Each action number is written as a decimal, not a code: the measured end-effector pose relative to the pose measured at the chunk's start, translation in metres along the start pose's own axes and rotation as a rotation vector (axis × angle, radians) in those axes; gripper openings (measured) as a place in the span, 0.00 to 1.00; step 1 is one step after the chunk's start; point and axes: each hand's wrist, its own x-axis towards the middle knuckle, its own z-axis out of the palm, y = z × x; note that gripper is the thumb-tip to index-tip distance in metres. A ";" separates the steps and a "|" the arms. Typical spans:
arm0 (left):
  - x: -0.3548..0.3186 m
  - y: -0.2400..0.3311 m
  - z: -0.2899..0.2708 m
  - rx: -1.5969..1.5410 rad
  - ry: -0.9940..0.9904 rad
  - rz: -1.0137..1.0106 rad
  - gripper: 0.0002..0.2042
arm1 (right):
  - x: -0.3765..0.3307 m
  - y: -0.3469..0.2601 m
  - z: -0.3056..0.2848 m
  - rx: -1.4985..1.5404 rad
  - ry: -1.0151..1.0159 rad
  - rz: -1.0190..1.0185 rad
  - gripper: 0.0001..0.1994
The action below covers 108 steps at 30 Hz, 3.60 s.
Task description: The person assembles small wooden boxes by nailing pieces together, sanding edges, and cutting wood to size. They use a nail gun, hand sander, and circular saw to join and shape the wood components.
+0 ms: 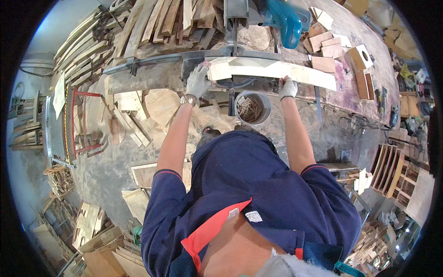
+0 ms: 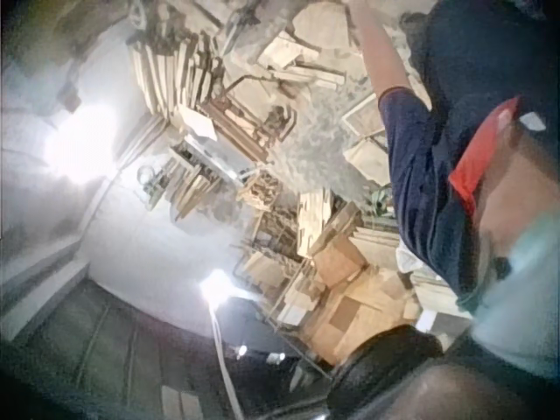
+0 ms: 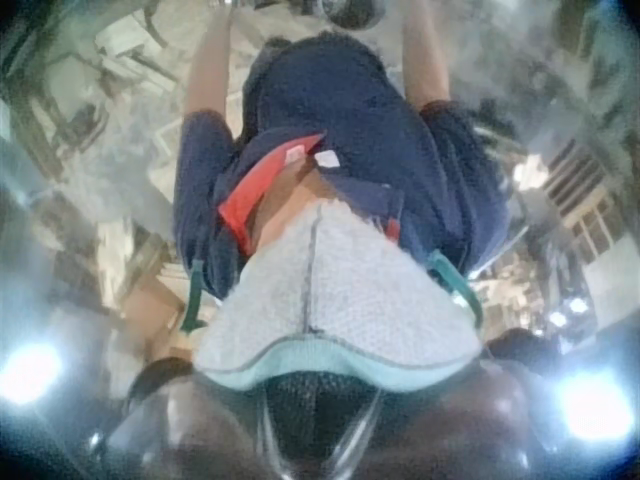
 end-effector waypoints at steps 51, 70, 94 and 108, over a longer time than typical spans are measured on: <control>0.006 -0.037 0.055 -0.014 -0.023 -0.049 0.19 | -0.121 -0.024 0.059 -1.231 -0.361 -0.782 0.20; 0.010 -0.042 0.072 -0.023 0.040 -0.035 0.17 | -0.277 -0.264 0.262 -1.879 -0.540 -0.701 0.12; 0.009 -0.031 0.077 -0.130 0.105 -0.007 0.12 | -0.250 -0.068 0.059 -1.403 -0.187 -0.532 0.20; 0.009 -0.027 0.078 -0.070 0.085 -0.005 0.12 | -0.257 -0.067 0.059 -1.410 -0.175 -0.558 0.18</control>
